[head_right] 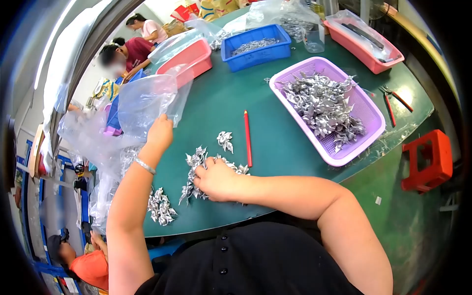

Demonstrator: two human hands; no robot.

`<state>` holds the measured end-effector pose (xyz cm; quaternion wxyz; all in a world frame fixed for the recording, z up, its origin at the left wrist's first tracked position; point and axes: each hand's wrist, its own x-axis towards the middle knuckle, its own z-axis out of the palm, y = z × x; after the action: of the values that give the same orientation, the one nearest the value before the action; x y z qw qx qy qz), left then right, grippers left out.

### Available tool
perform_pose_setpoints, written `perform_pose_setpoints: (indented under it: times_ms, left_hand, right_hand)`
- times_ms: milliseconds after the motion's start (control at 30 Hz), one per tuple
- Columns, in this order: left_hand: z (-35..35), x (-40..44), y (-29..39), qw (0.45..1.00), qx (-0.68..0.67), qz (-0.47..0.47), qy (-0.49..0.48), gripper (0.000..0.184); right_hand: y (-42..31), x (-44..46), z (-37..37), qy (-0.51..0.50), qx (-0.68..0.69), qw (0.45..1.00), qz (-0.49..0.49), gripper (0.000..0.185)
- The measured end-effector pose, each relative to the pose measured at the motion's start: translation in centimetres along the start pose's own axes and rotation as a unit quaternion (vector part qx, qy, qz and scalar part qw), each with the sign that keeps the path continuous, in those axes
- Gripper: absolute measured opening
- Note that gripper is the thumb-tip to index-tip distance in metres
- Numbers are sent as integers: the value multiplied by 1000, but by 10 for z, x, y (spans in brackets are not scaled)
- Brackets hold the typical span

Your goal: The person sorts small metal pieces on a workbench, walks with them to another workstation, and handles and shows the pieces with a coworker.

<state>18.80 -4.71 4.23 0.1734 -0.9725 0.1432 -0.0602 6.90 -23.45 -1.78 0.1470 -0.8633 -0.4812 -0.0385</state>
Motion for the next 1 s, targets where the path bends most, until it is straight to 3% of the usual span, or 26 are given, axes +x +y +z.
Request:
perform_pose_setpoints:
  times_ms: [333,567,700,767,867,1000]
  left_hand:
    - [-8,-85,-16,976,-109,34,188,10]
    - [-11,-108,-13,973,-134,34,184,11]
    - [-7,-106,-11,971,-149,47,181,13]
    - [-7,-104,-10,970,-155,49,181,13]
    - [-9,-102,-8,970,-162,49,176,13]
    - [-12,-100,-2,964,-176,60,189,14]
  right_hand:
    - [6,-2,-4,18,12,999,-35,51]
    - [12,-3,-5,82,90,992,-31,54]
    - [25,1,-8,109,219,970,19,57]
    - [32,4,-12,119,307,942,60,60]
    - [39,13,-20,96,496,849,155,56]
    - [45,29,-43,111,616,752,207,39]
